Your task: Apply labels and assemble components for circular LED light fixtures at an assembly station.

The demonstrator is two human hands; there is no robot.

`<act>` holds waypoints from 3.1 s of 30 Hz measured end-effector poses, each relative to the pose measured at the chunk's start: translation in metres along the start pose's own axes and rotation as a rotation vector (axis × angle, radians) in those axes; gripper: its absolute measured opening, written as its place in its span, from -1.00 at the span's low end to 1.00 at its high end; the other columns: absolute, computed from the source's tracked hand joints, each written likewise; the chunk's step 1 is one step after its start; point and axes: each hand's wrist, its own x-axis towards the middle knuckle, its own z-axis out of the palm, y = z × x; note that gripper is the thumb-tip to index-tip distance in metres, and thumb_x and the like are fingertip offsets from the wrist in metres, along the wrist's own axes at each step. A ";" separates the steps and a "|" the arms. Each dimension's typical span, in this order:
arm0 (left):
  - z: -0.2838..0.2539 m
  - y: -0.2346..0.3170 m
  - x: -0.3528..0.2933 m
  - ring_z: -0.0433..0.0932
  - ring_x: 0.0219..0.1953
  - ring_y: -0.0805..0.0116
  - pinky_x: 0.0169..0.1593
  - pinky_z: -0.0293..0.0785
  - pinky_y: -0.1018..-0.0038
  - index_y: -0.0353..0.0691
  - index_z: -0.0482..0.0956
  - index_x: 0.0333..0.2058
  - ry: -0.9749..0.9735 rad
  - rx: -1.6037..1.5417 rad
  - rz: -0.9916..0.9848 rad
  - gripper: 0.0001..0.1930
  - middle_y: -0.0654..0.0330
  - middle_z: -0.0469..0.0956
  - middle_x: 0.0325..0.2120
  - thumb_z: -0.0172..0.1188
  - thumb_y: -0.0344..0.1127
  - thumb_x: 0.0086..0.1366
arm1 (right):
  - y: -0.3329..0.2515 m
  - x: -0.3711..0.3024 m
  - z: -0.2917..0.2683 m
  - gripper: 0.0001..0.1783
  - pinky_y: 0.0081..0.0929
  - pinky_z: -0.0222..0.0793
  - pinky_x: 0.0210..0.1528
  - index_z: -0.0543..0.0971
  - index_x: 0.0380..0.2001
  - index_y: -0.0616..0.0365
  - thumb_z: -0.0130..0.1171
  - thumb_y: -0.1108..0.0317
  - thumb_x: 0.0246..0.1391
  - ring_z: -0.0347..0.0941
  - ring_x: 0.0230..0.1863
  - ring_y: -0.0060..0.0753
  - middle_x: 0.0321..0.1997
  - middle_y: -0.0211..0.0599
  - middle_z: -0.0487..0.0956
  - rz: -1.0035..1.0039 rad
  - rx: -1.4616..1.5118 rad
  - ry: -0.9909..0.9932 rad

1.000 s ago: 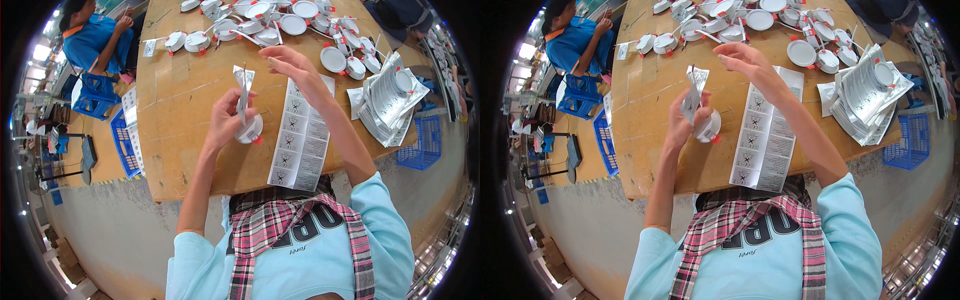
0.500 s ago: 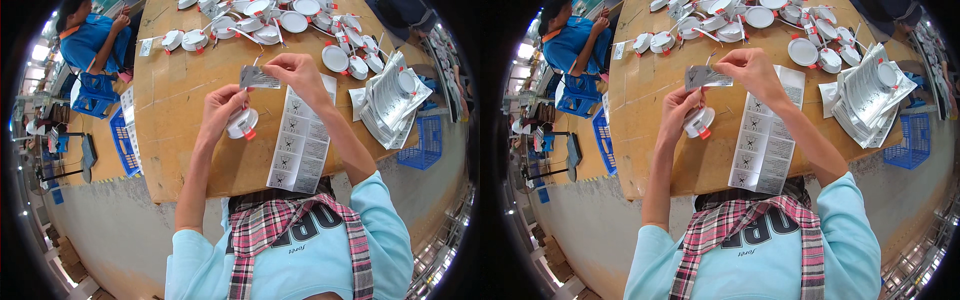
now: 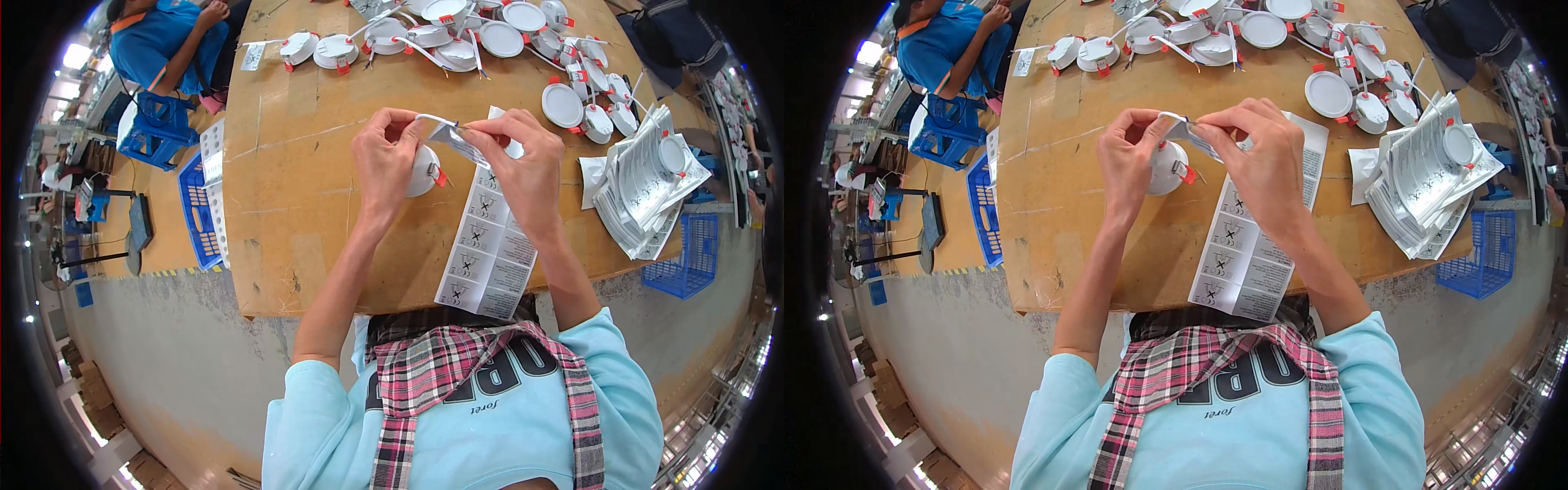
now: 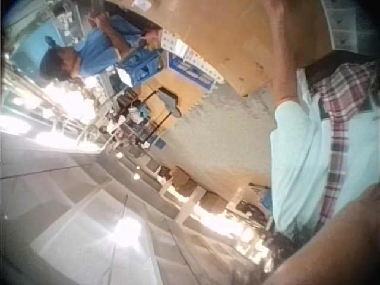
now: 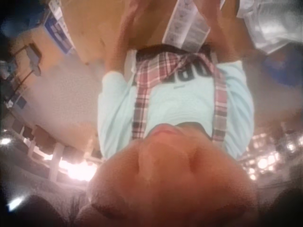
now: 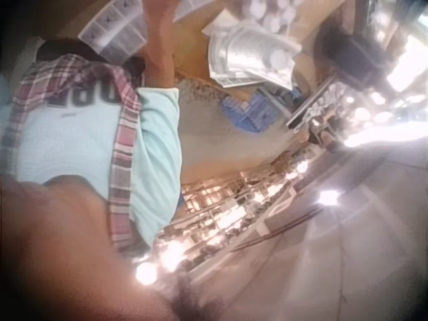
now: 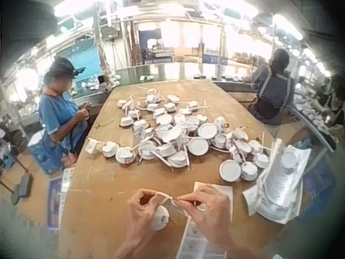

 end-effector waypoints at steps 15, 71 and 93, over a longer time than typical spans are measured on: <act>-0.023 -0.008 0.000 0.46 -0.05 0.36 0.00 0.36 0.42 -0.42 0.41 0.04 -0.049 -0.063 0.020 -0.49 0.03 0.48 -0.11 0.03 -0.06 0.32 | 0.005 0.012 -0.008 -0.84 -0.57 0.31 -0.45 0.61 -0.45 0.31 0.23 0.39 -0.02 0.39 -0.54 -0.58 -0.55 -0.32 0.56 0.167 0.072 -0.042; -0.022 -0.018 0.041 0.51 -0.41 0.53 -0.21 0.35 0.56 -0.30 0.66 -0.37 -0.241 -0.337 -0.169 -0.79 0.23 0.61 -0.52 0.34 -0.27 0.11 | 0.044 0.014 0.029 -0.81 -0.69 0.31 -0.46 0.64 -0.40 0.26 0.29 0.34 -0.03 0.40 -0.52 -0.70 -0.54 -0.41 0.59 0.252 0.261 -0.029; -0.023 -0.029 0.048 0.54 -0.34 0.51 -0.15 0.46 0.54 -0.29 0.61 -0.31 -0.374 -0.447 -0.211 -0.83 0.22 0.61 -0.41 0.24 -0.30 0.21 | 0.047 0.013 0.030 -0.79 -0.68 0.26 -0.46 0.63 -0.33 0.21 0.29 0.33 -0.03 0.36 -0.52 -0.70 -0.55 -0.43 0.57 0.281 0.269 -0.034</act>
